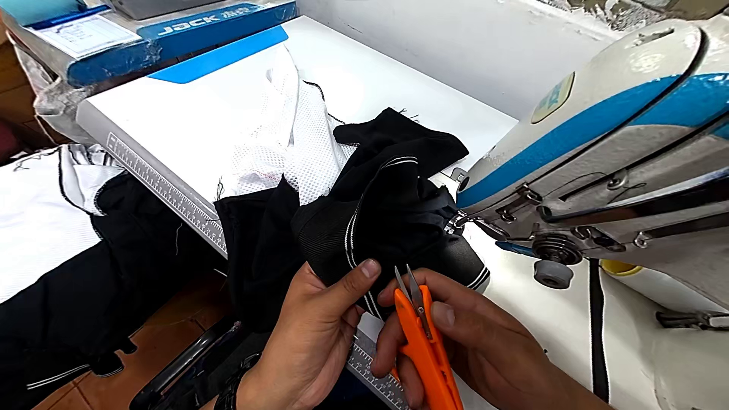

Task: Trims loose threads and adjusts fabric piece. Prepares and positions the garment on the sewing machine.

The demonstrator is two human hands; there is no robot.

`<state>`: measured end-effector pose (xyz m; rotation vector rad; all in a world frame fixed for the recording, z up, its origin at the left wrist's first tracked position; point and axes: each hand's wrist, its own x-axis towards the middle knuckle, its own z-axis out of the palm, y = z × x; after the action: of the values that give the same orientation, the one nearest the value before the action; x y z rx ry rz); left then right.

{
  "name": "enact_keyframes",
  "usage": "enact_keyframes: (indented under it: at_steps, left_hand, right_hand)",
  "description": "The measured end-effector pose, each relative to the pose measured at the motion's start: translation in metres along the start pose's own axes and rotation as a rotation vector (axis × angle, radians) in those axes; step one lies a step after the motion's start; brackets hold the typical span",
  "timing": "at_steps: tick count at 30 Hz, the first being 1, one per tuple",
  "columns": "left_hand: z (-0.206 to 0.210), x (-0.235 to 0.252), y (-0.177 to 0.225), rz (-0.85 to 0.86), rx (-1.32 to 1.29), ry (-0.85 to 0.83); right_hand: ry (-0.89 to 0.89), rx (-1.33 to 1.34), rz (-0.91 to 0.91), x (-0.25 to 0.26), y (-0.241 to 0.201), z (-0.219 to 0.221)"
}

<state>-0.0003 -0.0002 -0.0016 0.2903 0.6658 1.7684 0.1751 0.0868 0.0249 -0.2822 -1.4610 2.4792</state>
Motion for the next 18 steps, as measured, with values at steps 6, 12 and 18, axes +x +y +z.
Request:
enact_keyframes:
  at_steps: [6,12,18]
  left_hand:
    - [-0.0004,-0.0004,0.0001,0.002,-0.001,-0.004]
    - [-0.0016,-0.0004,0.0014,-0.022,-0.004,-0.017]
    - [-0.0016,0.0006,0.0007,-0.006,-0.004,-0.019]
  right_hand:
    - [0.016,0.008,0.002,-0.0007,0.0000,0.0003]
    - [0.019,0.002,-0.037,0.0013,0.0032,0.0006]
    - [-0.004,-0.009,-0.018,0.0010,0.0020,-0.0004]
